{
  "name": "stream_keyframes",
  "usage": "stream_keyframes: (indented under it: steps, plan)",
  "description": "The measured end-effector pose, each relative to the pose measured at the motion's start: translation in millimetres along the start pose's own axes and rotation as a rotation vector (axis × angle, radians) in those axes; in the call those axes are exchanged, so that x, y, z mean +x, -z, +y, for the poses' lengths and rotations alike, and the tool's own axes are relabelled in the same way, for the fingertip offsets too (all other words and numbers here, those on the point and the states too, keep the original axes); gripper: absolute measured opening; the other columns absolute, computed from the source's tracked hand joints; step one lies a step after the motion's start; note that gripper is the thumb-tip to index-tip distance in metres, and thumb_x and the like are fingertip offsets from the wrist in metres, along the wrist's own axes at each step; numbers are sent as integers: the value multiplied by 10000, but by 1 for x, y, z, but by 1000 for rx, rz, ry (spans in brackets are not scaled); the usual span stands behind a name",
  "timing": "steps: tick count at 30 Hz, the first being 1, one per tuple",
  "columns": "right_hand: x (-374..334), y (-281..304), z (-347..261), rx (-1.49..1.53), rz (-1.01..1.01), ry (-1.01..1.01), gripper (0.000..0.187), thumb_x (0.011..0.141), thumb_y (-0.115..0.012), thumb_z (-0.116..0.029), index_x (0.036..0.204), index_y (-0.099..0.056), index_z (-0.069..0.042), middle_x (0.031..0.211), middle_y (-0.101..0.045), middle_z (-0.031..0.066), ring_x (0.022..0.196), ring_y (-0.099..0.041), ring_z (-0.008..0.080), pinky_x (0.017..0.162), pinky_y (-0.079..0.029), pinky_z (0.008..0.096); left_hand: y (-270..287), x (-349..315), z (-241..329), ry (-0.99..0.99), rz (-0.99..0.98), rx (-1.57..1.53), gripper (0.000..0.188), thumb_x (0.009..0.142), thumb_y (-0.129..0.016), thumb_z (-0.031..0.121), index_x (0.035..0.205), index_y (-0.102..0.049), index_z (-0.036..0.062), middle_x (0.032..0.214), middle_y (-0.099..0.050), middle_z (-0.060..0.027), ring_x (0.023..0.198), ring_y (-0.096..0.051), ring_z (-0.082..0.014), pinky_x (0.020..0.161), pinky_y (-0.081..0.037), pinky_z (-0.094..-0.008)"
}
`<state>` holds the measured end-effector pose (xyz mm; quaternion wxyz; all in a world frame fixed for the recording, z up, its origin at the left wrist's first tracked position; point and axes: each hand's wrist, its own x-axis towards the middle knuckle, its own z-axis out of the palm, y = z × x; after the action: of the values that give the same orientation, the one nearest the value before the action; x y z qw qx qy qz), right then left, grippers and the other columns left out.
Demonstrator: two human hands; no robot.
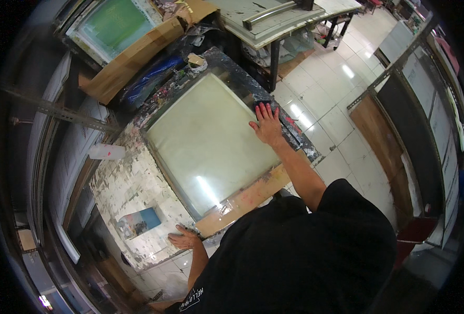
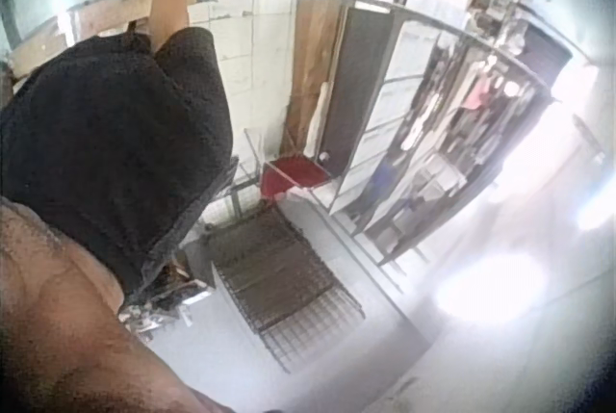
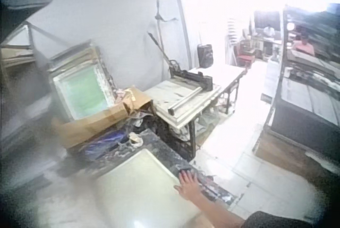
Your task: The person cleans a large rectangular screen or frame using a spray bottle and a dark cloth. They repeatedly spray liquid onto the surface and wipe it down, focusing on the edges and the center area. The person handles the spray bottle and cloth throughout the process.
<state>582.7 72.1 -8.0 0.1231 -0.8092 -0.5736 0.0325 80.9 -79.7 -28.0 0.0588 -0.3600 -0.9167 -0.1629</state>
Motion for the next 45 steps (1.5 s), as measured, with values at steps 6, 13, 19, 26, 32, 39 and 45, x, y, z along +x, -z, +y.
stream_keyframes:
  steps: [6, 13, 19, 26, 32, 39, 45]
  plan:
    - [-143, 37, 39, 107, 63, 61, 599, 890, -571, -342, 1395, -453, -42, 1477, -401, 153, 1405, -314, 334, 1142, -205, 545, 7, 0, 2, 52, -40, -61, 852, 900, -397, 705, 1420, -413, 30, 1454, -382, -202, 1348, -342, -369, 1113, -244, -498]
    - [-190, 63, 95, 306, -51, 74, 406, 773, -577, 11, 1174, -627, -31, 1253, -593, 137, 1259, -470, 341, 1055, -382, 461, 7, 1, -12, -32, -121, -138, 812, 910, -457, 656, 1442, -392, 47, 1471, -361, -219, 1365, -328, -357, 1128, -229, -500]
    - [-172, 87, 100, 656, 244, -153, 363, 789, -601, 81, 1144, -627, 9, 1104, -629, 192, 1004, -597, 365, 890, -500, 410, -1, -7, -18, -8, -116, -340, 813, 905, -583, 536, 1415, -368, -61, 1464, -335, -290, 1366, -317, -397, 1144, -247, -481]
    - [-137, 74, 87, 591, 151, -1, 245, 695, -729, -4, 936, -709, -43, 923, -619, 135, 925, -575, 328, 844, -482, 420, 0, -29, -17, -42, -135, -407, 883, 878, -600, 569, 1408, -360, -94, 1494, -285, -297, 1397, -255, -412, 1170, -179, -477]
    - [-75, 24, 87, 377, 192, 64, 111, 746, -705, -142, 843, -722, -91, 971, -620, 97, 1021, -561, 299, 849, -433, 440, -6, -23, -24, -52, -149, -332, 929, 870, -595, 589, 1440, -309, -86, 1509, -256, -299, 1416, -205, -416, 1170, -148, -487]
    - [-12, 21, 76, 294, 56, 59, 128, 767, -691, -169, 855, -700, -77, 999, -631, 115, 1029, -575, 308, 890, -438, 439, -1, -31, -18, -16, -156, -449, 963, 858, -613, 592, 1433, -296, -112, 1511, -241, -310, 1418, -189, -424, 1169, -134, -488]
    - [-132, 53, 94, 393, -51, -60, 150, 711, -707, -70, 853, -663, -61, 1016, -616, 142, 993, -558, 371, 893, -445, 456, -1, -34, -28, -135, -86, -483, 840, 885, -662, 448, 1397, -340, -135, 1473, -294, -328, 1374, -283, -433, 1138, -235, -500]
